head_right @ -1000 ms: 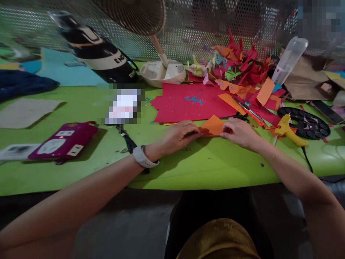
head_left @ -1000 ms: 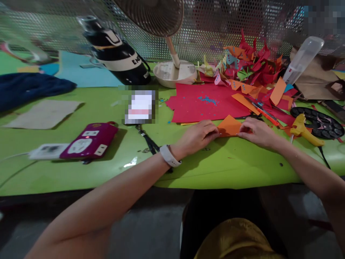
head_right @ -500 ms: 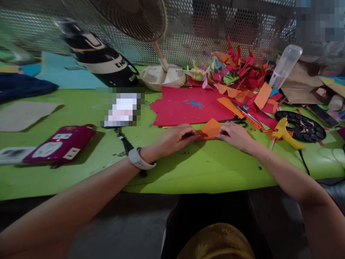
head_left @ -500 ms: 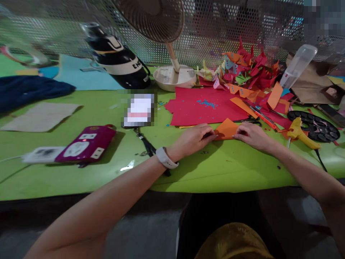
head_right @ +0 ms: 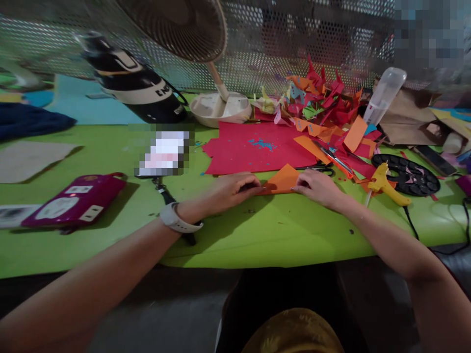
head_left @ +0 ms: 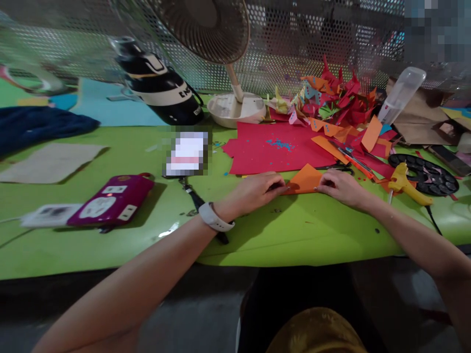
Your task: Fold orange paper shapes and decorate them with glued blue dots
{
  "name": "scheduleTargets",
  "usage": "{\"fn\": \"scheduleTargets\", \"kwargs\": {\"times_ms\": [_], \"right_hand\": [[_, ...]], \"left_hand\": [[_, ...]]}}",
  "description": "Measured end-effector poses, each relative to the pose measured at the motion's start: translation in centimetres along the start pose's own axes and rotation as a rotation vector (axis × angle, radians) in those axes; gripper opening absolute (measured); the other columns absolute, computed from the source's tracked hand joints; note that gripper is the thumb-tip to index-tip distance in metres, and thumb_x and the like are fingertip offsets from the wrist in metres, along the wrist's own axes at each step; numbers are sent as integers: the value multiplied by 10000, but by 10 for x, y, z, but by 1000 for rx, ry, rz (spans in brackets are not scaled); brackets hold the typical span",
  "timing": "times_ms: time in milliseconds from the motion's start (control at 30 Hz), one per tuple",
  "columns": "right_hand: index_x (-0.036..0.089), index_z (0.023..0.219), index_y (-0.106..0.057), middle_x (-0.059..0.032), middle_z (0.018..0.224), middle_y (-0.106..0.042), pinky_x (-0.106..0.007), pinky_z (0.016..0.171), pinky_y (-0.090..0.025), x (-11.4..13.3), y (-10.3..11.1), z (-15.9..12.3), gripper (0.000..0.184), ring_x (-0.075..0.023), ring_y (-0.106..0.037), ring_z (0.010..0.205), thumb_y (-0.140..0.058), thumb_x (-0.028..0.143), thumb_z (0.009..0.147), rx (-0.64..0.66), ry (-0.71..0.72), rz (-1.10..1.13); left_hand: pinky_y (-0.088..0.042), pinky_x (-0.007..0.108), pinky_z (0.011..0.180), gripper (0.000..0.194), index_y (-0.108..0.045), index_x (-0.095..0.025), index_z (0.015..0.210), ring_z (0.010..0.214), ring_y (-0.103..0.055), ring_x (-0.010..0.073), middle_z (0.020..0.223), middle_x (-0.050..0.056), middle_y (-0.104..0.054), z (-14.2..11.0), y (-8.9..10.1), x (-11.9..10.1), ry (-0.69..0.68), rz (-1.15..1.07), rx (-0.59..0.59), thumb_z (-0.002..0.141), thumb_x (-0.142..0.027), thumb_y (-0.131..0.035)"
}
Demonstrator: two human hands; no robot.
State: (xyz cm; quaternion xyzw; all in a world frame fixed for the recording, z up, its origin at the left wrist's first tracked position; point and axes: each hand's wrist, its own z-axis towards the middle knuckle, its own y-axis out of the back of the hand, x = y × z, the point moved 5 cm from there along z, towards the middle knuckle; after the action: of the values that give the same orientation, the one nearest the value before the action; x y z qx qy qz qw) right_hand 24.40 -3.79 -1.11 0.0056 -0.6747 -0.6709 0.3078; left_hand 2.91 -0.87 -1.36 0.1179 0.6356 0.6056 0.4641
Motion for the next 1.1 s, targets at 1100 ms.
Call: {"fn": "scheduleTargets", "kwargs": {"times_ms": [1100], "right_hand": [[171, 817, -629, -55, 847, -631, -279, 701, -377, 2, 4, 1, 169, -168, -556, 784, -615, 306, 918, 21, -22, 17]], "left_hand": [[-354, 245, 597, 467, -655, -180, 875, 630, -538, 144, 732, 25, -638, 2, 13, 3, 74, -49, 222, 915, -581, -420]]}}
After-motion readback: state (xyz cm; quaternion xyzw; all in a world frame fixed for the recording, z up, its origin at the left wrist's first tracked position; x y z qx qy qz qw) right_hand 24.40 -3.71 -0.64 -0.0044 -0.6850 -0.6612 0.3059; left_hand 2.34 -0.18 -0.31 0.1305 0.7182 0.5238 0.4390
